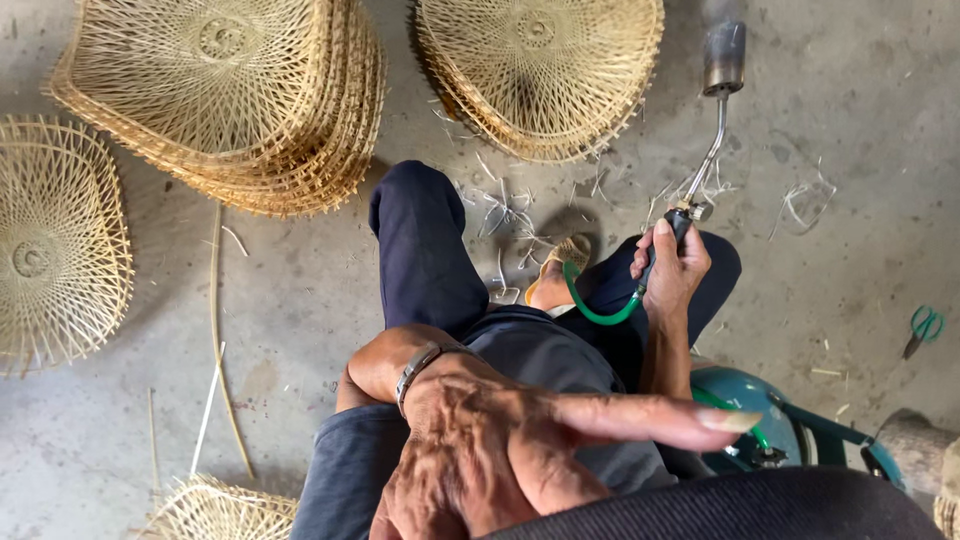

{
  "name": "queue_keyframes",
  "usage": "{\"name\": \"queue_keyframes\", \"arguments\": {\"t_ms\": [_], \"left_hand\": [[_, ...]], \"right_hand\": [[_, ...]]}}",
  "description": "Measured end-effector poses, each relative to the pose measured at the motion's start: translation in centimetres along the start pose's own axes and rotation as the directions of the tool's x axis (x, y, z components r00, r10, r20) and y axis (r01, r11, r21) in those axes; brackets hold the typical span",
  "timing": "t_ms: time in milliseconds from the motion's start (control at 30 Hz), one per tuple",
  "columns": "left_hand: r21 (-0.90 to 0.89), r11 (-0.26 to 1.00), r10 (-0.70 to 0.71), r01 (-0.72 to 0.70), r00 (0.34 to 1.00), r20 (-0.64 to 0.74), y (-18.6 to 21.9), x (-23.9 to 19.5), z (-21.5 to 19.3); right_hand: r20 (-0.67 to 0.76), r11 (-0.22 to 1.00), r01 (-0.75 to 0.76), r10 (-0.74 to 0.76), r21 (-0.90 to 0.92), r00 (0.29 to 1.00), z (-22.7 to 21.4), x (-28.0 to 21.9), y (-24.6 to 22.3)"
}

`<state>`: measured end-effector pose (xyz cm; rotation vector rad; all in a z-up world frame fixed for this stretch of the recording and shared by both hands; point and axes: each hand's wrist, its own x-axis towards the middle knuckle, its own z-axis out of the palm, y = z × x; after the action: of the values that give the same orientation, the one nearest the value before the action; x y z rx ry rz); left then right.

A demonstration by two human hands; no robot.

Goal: The person uses a handheld blowtorch to apply heat to the surface of woven bamboo baskets. They hold each basket with one hand and move the torch flame across the weave, then place the treated basket onto a stack on the floor.

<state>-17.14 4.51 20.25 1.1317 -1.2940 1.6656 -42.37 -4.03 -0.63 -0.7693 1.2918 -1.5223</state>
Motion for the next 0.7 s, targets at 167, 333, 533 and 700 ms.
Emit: {"name": "queue_keyframes", "arguments": {"t_ms": [167, 333, 533, 700], "left_hand": [[0.104, 0.988, 0.121, -0.11, 0.987, -0.108, 0.3, 0.3, 1.3], [-0.013, 0.993, 0.118, -0.12, 0.988, -0.1, -0.1, 0.7, 4.4], [-0.694, -0.382, -0.167, 0.61, 0.693, 0.702, 2.4, -7.6, 14.8], [-0.342, -0.051, 0.14, 0.938, 0.346, 0.928, 11.9, -22.7, 26.4]], "right_hand": [[0.006, 1.0, -0.003, 0.003, 0.018, 1.0, 0.0, 0.4, 0.0], [0.028, 1.0, -0.021, 0.021, -0.007, 0.999, 0.5, 1.7, 0.0], [0.098, 0.989, -0.025, 0.04, -0.149, 0.994, 0.2, 6.0, -0.4], [0.175, 0.979, -0.042, 0.077, -0.199, 0.982, 0.5, 11.4, 0.0]]}}
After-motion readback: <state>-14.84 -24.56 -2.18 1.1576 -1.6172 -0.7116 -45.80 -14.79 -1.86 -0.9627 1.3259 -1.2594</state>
